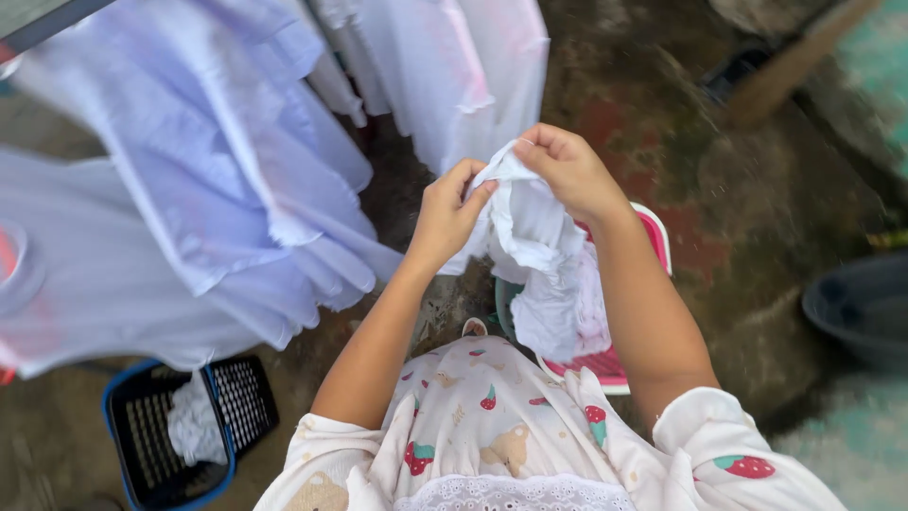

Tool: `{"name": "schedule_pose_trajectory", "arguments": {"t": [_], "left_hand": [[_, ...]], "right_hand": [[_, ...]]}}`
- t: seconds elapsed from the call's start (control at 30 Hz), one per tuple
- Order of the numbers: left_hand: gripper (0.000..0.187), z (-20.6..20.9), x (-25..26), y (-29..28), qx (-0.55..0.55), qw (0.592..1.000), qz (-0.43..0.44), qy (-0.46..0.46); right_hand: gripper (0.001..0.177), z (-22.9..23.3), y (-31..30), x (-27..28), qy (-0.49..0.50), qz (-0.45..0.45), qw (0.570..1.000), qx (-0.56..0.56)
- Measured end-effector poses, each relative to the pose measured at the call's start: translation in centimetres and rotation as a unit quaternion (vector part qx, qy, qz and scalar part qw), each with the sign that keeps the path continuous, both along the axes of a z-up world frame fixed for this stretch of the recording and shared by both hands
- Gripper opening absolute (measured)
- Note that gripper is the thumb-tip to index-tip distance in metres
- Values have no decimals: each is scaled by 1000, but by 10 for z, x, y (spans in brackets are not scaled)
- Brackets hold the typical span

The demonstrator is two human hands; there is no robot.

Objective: Hanging freshly washed white clothes onto hangers and placing them on a drying rack.

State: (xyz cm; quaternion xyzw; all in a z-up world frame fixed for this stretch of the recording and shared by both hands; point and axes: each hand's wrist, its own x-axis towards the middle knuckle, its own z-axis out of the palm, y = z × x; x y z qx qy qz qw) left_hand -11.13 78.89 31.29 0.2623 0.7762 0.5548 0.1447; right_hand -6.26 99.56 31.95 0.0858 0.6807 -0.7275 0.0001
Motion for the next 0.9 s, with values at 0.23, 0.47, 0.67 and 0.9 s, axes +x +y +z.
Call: {"name": "schedule_pose_trajectory", "arguments": {"t": [0.23,0.47,0.67,0.9], "left_hand": [[17,36,-1,-78,82,996,42,-4],[17,35,-1,-168,247,962,50,-107],[23,40,18,-265,250,954,114,-121],[25,14,58,-406,195,960,188,-64]], "right_hand": [[42,-13,-42,-8,72,163,980,94],[28,-85,-32,-9,-9,172,917,361],[25,-54,-75,-25,-16,208,969,133],[28,15,-196,-40,9,329,943,-38]]}}
